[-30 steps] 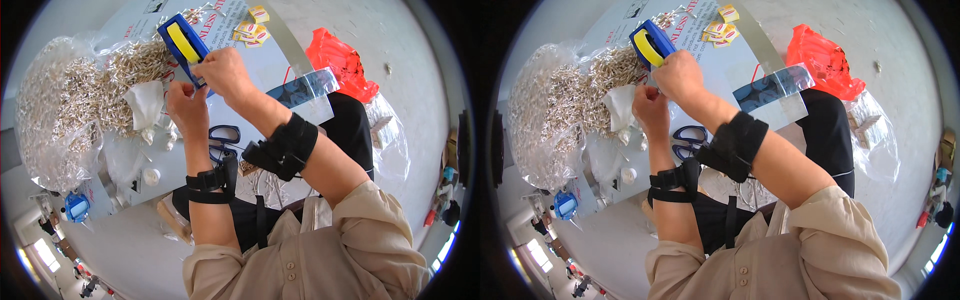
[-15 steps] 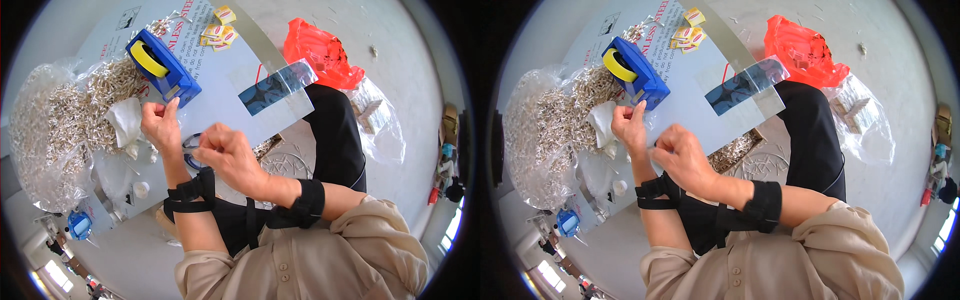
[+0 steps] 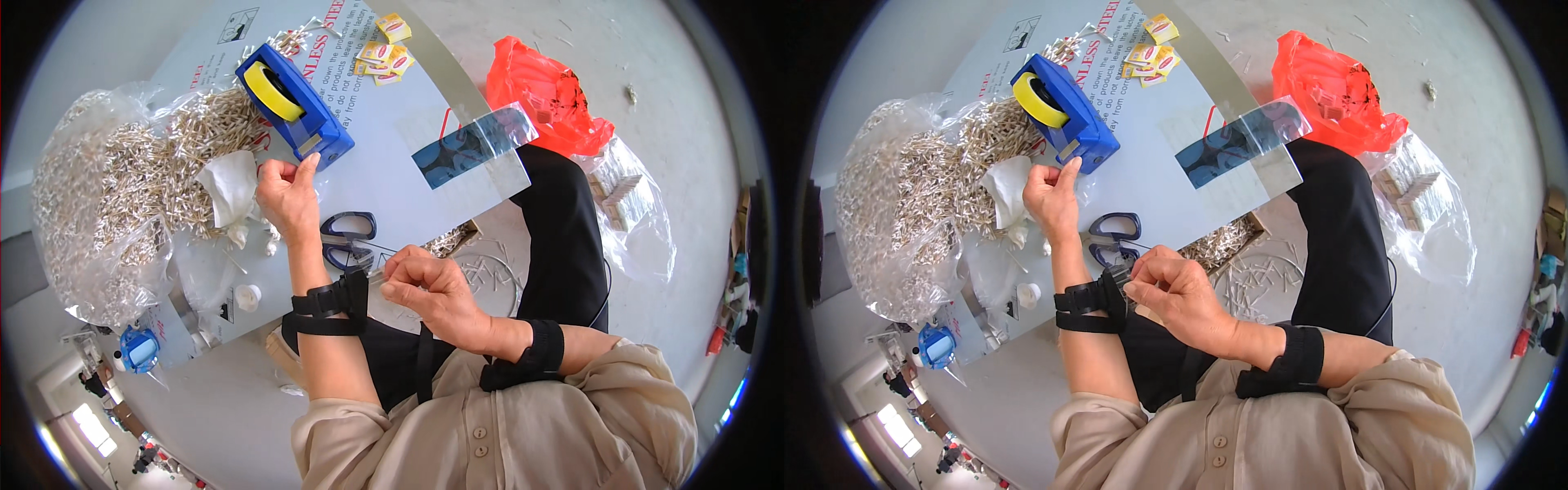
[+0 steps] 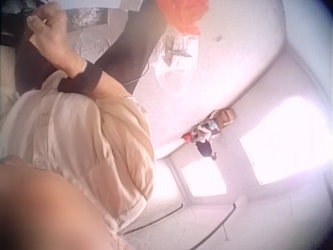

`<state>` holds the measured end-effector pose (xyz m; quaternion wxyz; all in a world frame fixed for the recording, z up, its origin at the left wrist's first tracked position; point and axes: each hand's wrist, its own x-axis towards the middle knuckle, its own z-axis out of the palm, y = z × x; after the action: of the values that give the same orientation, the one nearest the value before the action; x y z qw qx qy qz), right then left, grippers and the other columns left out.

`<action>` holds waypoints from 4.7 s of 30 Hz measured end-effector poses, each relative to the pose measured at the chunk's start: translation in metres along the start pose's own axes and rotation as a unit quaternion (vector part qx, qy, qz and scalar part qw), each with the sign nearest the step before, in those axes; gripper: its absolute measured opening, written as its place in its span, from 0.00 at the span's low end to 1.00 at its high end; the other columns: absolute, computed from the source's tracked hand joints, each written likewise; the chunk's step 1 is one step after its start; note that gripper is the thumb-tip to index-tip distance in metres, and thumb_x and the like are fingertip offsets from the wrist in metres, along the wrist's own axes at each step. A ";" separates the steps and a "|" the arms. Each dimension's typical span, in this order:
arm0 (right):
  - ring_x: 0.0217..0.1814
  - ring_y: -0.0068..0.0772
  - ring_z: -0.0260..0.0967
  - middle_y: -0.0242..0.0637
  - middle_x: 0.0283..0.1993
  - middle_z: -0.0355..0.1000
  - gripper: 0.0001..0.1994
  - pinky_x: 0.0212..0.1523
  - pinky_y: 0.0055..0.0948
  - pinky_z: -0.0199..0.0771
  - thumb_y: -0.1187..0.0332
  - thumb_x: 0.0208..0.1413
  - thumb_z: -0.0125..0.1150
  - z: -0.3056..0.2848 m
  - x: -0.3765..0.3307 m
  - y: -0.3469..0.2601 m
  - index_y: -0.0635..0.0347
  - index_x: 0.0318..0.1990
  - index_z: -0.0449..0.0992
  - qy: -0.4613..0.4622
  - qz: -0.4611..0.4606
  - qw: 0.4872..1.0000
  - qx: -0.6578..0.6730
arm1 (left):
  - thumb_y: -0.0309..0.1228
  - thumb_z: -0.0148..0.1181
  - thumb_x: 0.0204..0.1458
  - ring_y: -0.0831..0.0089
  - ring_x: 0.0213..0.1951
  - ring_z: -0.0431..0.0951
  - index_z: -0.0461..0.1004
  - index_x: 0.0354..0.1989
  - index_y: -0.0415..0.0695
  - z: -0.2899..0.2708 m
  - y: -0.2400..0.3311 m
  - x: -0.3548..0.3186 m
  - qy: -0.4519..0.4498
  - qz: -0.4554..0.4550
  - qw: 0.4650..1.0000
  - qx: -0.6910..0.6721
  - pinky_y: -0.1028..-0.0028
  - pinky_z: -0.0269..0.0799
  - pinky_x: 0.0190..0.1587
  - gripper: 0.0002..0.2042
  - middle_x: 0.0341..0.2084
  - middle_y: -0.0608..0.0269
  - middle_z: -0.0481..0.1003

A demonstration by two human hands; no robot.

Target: Packaging small metal components by placing them on adhesive strips and cutting the strips to size.

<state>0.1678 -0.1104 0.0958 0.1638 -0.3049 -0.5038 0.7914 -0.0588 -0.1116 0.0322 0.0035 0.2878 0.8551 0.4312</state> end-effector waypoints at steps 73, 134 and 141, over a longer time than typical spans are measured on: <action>0.27 0.16 0.59 0.27 0.23 0.68 0.09 0.30 0.22 0.63 0.67 0.54 0.59 -0.031 -0.001 0.046 0.64 0.28 0.75 0.008 0.143 0.990 0.006 | 0.29 0.62 0.44 0.74 0.31 0.71 0.72 0.31 0.43 0.002 0.049 -0.004 -0.040 -0.445 0.786 -0.427 0.64 0.64 0.38 0.07 0.27 0.66 0.72; 0.19 0.15 0.56 0.28 0.17 0.66 0.14 0.20 0.21 0.53 0.63 0.52 0.63 -0.076 0.012 0.072 0.63 0.20 0.75 0.214 0.159 0.964 0.015 | 0.21 0.64 0.44 0.87 0.20 0.64 0.76 0.28 0.38 0.104 0.044 -0.026 -0.126 -0.180 0.940 -0.262 0.85 0.52 0.18 0.04 0.20 0.72 0.71; 0.19 0.13 0.56 0.26 0.17 0.66 0.16 0.20 0.19 0.52 0.59 0.51 0.63 -0.078 0.009 0.072 0.58 0.18 0.73 0.211 0.161 0.963 0.051 | 0.22 0.64 0.44 0.90 0.16 0.57 0.76 0.29 0.39 0.099 0.038 -0.020 -0.194 -0.178 0.912 -0.314 0.84 0.46 0.14 0.04 0.18 0.75 0.68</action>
<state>0.2148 -0.0822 0.0047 0.1519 -0.5335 -0.3608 0.7498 0.0019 -0.0312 -0.0074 0.3362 0.1923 0.6954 0.6052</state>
